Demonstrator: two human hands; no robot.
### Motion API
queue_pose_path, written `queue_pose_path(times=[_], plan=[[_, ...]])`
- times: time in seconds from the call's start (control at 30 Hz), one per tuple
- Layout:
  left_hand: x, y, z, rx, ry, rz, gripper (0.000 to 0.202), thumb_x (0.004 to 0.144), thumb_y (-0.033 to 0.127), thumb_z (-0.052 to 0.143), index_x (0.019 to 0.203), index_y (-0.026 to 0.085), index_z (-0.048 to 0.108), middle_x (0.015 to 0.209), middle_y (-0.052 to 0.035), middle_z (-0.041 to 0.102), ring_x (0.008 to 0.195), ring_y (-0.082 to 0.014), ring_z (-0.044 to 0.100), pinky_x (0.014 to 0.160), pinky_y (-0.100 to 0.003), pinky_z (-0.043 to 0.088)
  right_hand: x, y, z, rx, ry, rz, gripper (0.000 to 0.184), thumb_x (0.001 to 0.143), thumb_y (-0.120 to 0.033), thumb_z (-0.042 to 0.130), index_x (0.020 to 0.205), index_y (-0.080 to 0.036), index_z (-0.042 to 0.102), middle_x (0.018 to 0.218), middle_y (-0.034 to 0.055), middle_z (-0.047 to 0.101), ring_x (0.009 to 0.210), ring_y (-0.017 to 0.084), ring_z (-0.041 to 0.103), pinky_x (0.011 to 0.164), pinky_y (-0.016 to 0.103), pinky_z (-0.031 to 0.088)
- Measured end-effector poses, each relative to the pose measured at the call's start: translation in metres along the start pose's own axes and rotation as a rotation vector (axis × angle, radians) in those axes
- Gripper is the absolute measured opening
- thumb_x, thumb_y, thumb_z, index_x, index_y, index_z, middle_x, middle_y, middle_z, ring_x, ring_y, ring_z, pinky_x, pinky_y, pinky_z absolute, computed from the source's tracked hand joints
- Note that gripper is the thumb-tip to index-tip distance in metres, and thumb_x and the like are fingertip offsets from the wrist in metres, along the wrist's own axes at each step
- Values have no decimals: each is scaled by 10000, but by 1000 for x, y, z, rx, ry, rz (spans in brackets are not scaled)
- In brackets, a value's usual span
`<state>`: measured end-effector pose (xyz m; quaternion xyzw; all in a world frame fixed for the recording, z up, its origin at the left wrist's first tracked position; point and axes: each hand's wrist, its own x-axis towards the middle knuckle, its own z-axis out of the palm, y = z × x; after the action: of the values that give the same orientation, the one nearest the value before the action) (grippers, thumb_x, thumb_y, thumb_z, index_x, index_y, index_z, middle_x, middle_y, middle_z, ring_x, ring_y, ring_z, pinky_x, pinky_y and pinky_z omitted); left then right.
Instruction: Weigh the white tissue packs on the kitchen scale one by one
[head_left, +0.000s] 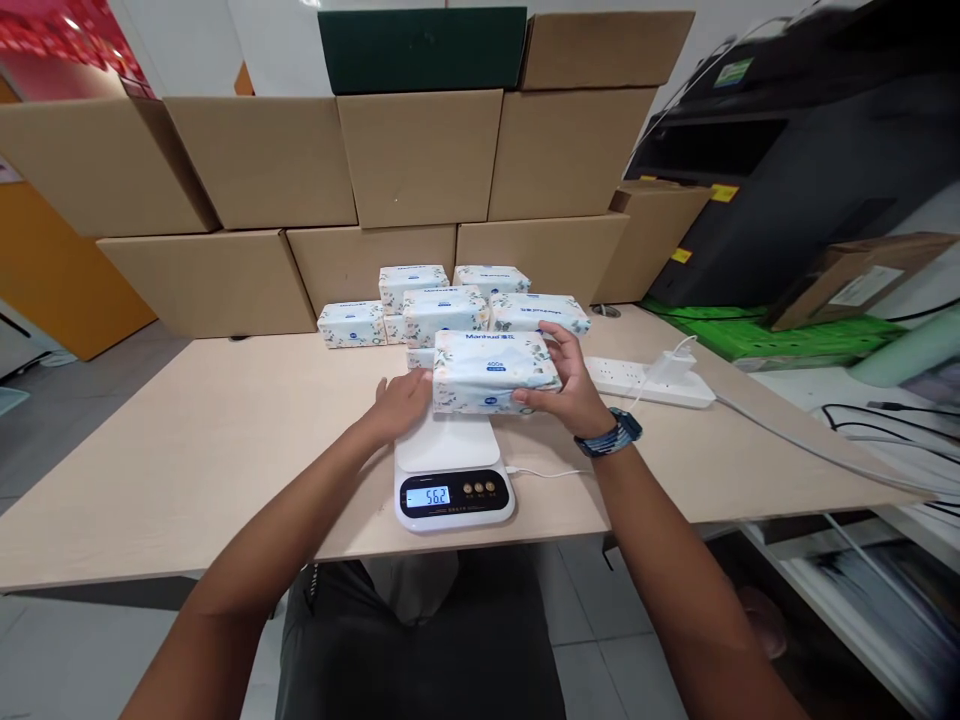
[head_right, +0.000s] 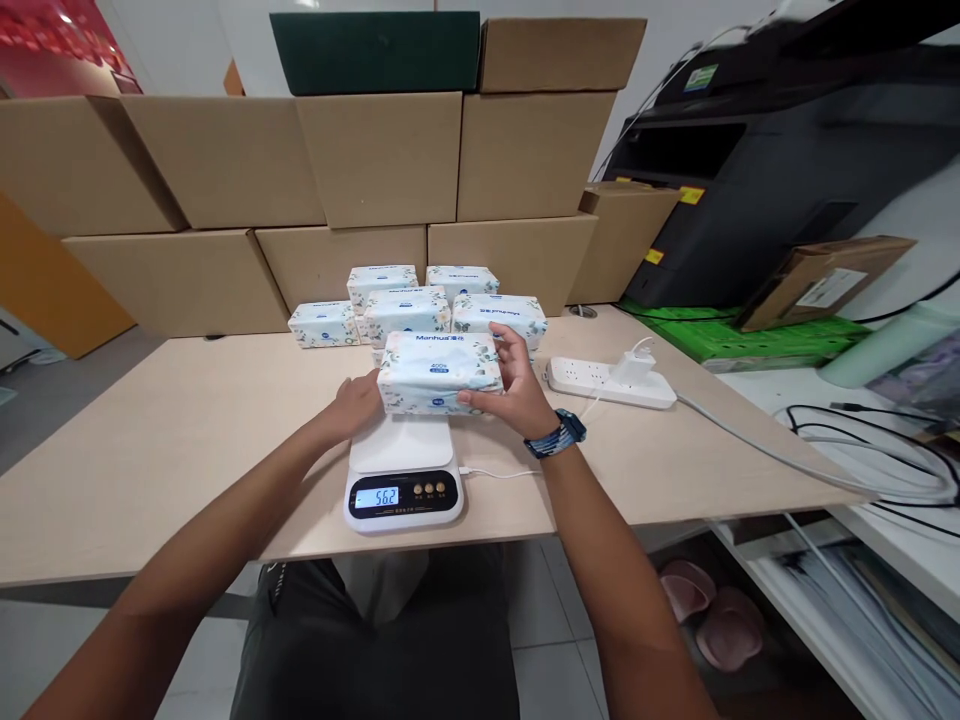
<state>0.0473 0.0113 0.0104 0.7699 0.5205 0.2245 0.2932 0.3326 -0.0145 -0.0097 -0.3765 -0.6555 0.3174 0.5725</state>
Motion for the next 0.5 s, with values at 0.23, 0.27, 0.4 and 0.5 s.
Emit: queue_pose_path(times=[0.23,0.27,0.4,0.5], plan=[[-31,-9,12,251,-77,78,610,957,644,487,1335,191,641,1398,-216,666,1332,-453,595,1119,-630,472,4,7,-6,-3,147,8,1235,629,-824,856,1606,-347,270,1552,146,543,1455,402,571,1215,618,503],[-40,-7,13,272,-101,104,634,953,663,491,1352,190,628,1405,-220,660,1321,-455,597,1110,-636,475,4,8,-4,-11,153,8,1235,632,-816,860,1610,-354,264,1551,144,546,1453,400,574,1209,617,509],[-73,5,19,290,-145,132,594,952,641,532,1367,223,613,1430,-191,656,1326,-435,595,1127,-624,467,3,17,8,-74,42,18,1208,692,-764,870,1634,-350,238,1531,153,565,1411,358,609,1173,556,550],[-85,10,22,300,-125,78,603,951,647,533,1383,233,606,1425,-181,642,1341,-430,577,1139,-618,457,0,28,24,-107,-47,11,1202,718,-710,886,1650,-318,236,1532,177,561,1344,335,648,1105,520,593]])
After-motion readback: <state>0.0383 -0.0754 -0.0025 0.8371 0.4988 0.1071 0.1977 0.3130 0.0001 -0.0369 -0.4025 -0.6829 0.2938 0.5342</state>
